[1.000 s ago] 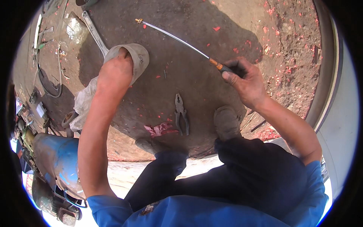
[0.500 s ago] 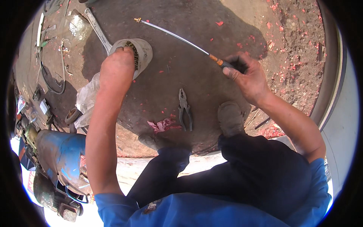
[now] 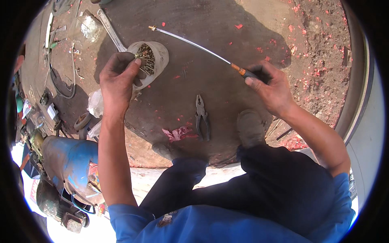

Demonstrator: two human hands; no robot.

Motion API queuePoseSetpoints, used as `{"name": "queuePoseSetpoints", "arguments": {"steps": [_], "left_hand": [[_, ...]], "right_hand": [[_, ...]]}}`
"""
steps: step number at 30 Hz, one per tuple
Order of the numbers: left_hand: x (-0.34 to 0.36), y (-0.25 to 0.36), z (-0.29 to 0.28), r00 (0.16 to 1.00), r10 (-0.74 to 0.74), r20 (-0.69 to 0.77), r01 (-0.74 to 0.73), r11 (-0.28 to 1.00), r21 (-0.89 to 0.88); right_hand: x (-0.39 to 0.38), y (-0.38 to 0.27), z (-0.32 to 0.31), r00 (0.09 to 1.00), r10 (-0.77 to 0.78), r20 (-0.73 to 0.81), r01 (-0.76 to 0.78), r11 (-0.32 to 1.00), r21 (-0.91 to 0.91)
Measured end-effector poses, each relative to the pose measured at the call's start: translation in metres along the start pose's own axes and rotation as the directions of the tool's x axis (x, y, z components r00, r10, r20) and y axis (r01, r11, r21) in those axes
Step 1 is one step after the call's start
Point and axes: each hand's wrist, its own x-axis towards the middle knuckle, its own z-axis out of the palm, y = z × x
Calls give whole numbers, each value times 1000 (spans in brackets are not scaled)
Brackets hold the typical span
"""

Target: The person uses a hammer to tap a metal plate, then secures it with a bolt and nut. They use a screwdriver to adjust a component on a bench grinder and handle various small hardware parts from a container.

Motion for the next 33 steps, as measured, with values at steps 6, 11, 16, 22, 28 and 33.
{"name": "queuePoseSetpoints", "arguments": {"steps": [6,11,16,22,28,33], "left_hand": [[-28,2,-26,955,-87,284,282,564,-776],[-35,-6,-31,946,-33,321,300,459,-837],[-40,-6,-23,977,-117,177,212,517,-829],[-52,-13,-20,978,-204,48,191,771,-608],[-62,-19,-15,965,-262,-27,168,693,-701],[-62,-26,-7,977,-199,-77,120,810,-574]], "right_hand": [[0,-2,8,997,-66,50,68,997,-42],[-10,-8,10,991,-116,63,123,985,-122],[-17,-7,15,970,-229,80,240,955,-175],[-27,-20,20,931,-317,180,362,858,-365],[-26,-21,30,909,-337,245,408,839,-360],[-20,-18,33,882,-368,293,464,783,-415]]}}
